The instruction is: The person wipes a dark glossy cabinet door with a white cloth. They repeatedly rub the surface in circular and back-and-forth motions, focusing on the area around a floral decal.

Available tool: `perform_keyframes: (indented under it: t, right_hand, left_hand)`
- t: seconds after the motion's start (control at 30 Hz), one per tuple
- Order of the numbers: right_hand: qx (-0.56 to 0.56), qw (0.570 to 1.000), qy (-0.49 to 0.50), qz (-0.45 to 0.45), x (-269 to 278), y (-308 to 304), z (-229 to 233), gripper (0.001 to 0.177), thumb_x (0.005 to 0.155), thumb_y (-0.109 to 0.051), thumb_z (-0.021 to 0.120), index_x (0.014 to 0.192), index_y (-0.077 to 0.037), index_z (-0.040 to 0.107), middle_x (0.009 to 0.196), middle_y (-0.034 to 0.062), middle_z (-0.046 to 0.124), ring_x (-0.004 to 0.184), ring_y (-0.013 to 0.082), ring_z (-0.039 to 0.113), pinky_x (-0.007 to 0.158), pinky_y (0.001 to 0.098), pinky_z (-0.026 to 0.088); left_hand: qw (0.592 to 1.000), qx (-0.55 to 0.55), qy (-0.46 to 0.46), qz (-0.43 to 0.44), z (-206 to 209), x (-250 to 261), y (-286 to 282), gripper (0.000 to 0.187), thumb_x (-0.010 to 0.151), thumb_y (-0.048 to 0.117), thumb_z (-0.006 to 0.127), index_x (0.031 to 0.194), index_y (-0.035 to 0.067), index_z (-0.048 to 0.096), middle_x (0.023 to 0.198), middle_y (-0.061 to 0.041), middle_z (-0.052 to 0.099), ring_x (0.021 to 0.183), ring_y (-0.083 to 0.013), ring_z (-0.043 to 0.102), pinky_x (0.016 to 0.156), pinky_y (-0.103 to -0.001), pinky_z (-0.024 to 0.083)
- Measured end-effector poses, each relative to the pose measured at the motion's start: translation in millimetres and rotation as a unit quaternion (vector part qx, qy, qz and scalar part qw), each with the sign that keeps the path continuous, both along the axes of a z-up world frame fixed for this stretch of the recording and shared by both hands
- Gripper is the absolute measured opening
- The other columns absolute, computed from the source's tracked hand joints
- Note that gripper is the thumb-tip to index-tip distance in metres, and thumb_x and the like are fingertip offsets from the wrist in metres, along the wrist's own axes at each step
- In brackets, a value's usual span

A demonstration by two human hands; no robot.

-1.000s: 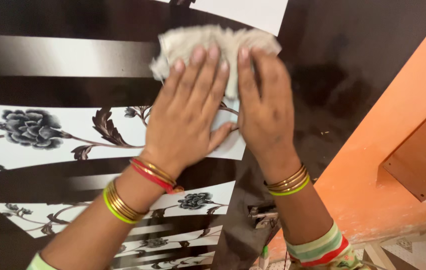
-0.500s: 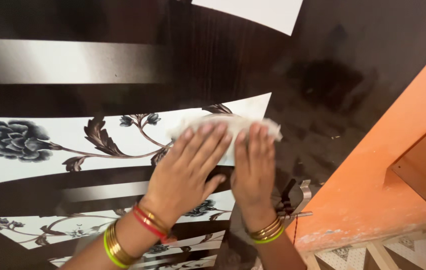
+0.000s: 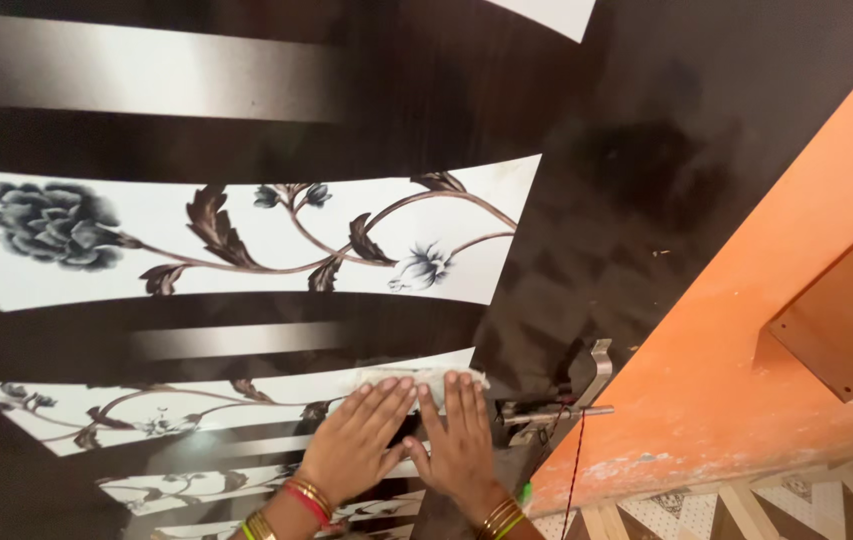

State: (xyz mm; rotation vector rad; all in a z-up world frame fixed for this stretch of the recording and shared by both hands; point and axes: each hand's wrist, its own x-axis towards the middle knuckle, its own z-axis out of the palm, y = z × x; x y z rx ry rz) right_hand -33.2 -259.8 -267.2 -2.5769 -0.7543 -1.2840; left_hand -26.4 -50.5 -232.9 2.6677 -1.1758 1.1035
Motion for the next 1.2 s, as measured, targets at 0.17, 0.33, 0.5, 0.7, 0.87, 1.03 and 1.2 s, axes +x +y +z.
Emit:
perform_keyframes:
  t: [0.17,0.33,0.5,0.7,0.87,1.03,1.2]
  right_hand:
    - [-0.002,0.998,-0.038,-0.048,16,6,77,0.075,0.104,-0.064,0.029,0.160,-0.015,0.036,0.168,0.0233,0.020,0.157,0.0414,0.016,0.127,0.0581,0.012]
    - [-0.006,0.995,-0.096,-0.039,33,11,205,0.082,0.104,-0.070,0.024,0.164,-0.014,0.032,0.170,0.0236,0.017,0.159,0.0426,0.013,0.129,0.0591,0.012]
    - [-0.007,0.990,-0.140,-0.006,36,24,319,0.081,0.106,-0.068,0.024,0.166,-0.013,0.034,0.171,0.0247,0.019,0.162,0.0440,0.014,0.133,0.0592,0.012]
    - [0.051,0.978,-0.196,0.040,38,50,340,0.077,0.110,-0.072,0.026,0.167,-0.020,0.032,0.173,0.0167,0.017,0.160,0.0366,0.011,0.131,0.0522,0.008]
    - [0.054,0.987,-0.134,-0.069,39,62,270,0.079,0.105,-0.068,0.019,0.167,-0.019,0.026,0.172,0.0181,0.018,0.161,0.0441,0.012,0.131,0.0613,0.008]
    - [0.060,0.990,-0.107,-0.076,37,81,141,0.078,0.107,-0.066,0.016,0.168,-0.018,0.009,0.175,0.0122,-0.003,0.161,0.0386,-0.003,0.130,0.0607,0.001]
    - [0.041,0.994,-0.035,-0.097,17,97,8,0.077,0.106,-0.065,0.024,0.163,-0.013,0.022,0.171,0.0192,0.006,0.158,0.0439,0.005,0.126,0.0613,0.006]
  left_hand:
    - [0.997,-0.020,-0.068,0.027,66,14,-6,0.070,0.103,0.048,0.039,0.157,0.004,0.037,0.164,-0.014,0.034,0.154,-0.0272,0.025,0.126,-0.044,0.014]
    - [0.991,-0.042,-0.124,0.042,189,19,-1,0.077,0.100,0.048,0.046,0.160,0.000,0.036,0.167,-0.018,0.031,0.156,-0.0326,0.023,0.128,-0.048,0.012]
    - [0.980,-0.074,-0.176,0.050,298,6,10,0.072,0.106,0.041,0.046,0.163,-0.003,0.037,0.170,-0.020,0.028,0.158,-0.0356,0.020,0.130,-0.048,0.012]
    - [0.981,-0.006,-0.190,0.037,341,8,35,0.061,0.106,0.040,0.047,0.154,0.001,0.044,0.170,-0.023,0.027,0.158,-0.0384,0.020,0.130,-0.048,0.013]
    - [0.991,-0.008,-0.132,0.030,281,19,44,0.074,0.107,0.053,0.039,0.163,0.006,0.032,0.170,-0.015,0.026,0.158,-0.0306,0.017,0.129,-0.046,0.010]
    - [0.991,0.069,-0.108,0.050,170,25,65,0.081,0.102,0.062,0.030,0.163,0.009,0.023,0.171,-0.007,0.022,0.157,-0.0223,0.014,0.127,-0.039,0.006]
    - [0.994,0.105,-0.003,0.000,52,19,88,0.076,0.105,0.054,0.033,0.162,0.005,0.022,0.168,-0.006,0.025,0.154,-0.0177,0.021,0.125,-0.037,0.014]
